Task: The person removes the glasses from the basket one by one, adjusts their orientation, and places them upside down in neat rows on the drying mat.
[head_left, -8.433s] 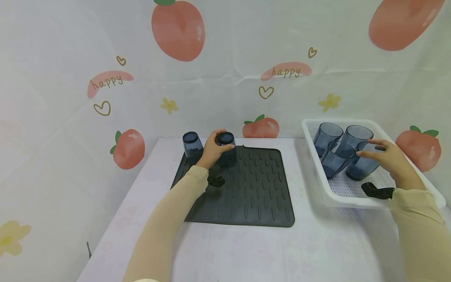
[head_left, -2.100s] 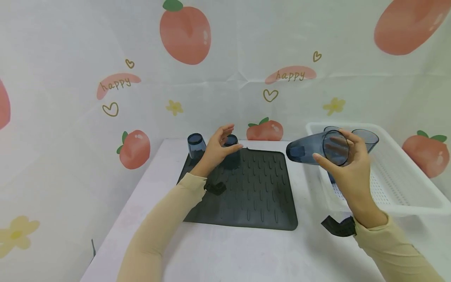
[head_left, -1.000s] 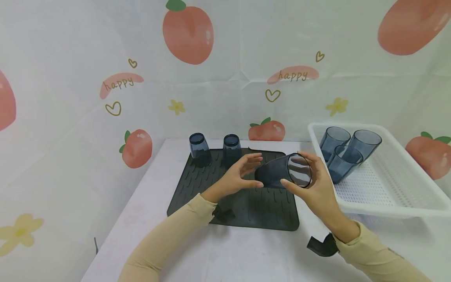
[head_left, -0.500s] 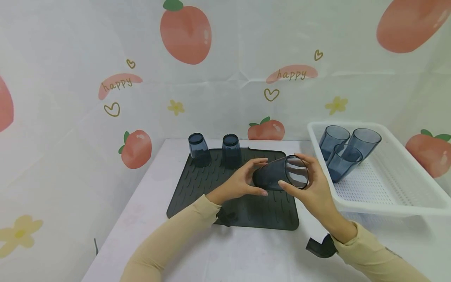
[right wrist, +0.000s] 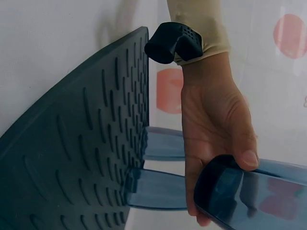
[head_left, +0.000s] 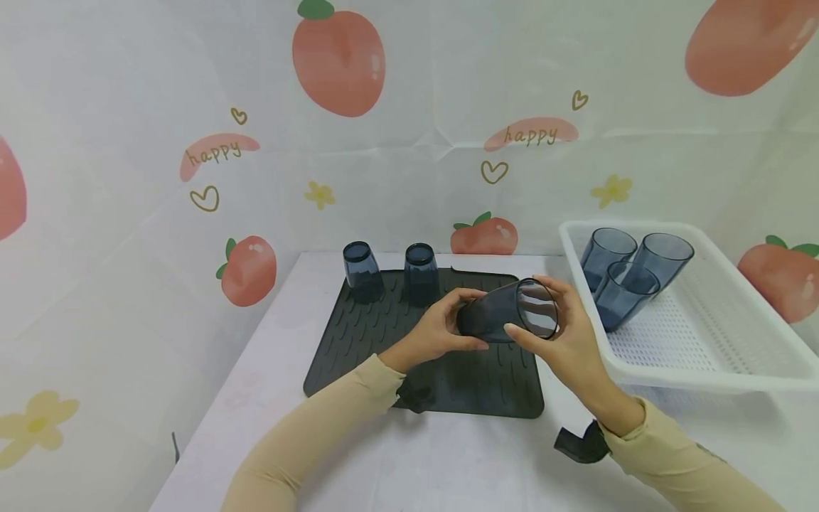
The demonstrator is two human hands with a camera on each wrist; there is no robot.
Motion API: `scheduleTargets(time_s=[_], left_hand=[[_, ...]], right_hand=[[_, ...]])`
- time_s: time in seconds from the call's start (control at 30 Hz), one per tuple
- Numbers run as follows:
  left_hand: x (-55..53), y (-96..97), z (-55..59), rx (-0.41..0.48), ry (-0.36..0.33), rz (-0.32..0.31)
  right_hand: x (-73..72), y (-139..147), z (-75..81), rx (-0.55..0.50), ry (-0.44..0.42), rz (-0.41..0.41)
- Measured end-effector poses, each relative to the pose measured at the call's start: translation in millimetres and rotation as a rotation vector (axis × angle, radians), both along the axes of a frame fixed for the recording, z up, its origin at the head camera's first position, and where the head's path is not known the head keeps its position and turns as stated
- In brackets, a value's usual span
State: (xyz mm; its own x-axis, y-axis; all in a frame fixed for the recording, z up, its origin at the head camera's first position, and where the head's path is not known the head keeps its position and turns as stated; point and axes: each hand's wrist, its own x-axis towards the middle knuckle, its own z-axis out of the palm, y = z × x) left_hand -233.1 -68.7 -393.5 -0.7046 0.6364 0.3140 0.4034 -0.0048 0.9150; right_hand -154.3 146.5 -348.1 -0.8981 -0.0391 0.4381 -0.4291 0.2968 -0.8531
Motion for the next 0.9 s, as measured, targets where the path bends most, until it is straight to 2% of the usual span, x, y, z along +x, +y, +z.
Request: scheduleTargets(time_s=[0.5, 0.7, 0.9], left_hand=[[1.4, -13.7, -0.1, -0.062, 0.06, 0.066], [0.9, -20.7, 3.0, -0.046, 0.071, 0.062], [0.8, -27.7, 8.0, -0.009, 0.082, 0.066]], right_hand=[[-0.1, 4, 5.0, 0.042, -0.073, 0.106], [0.2, 8, 5.6, 0.097, -0.127, 0.105], [0.0, 10, 4.7, 0.075, -0.152, 0.138]])
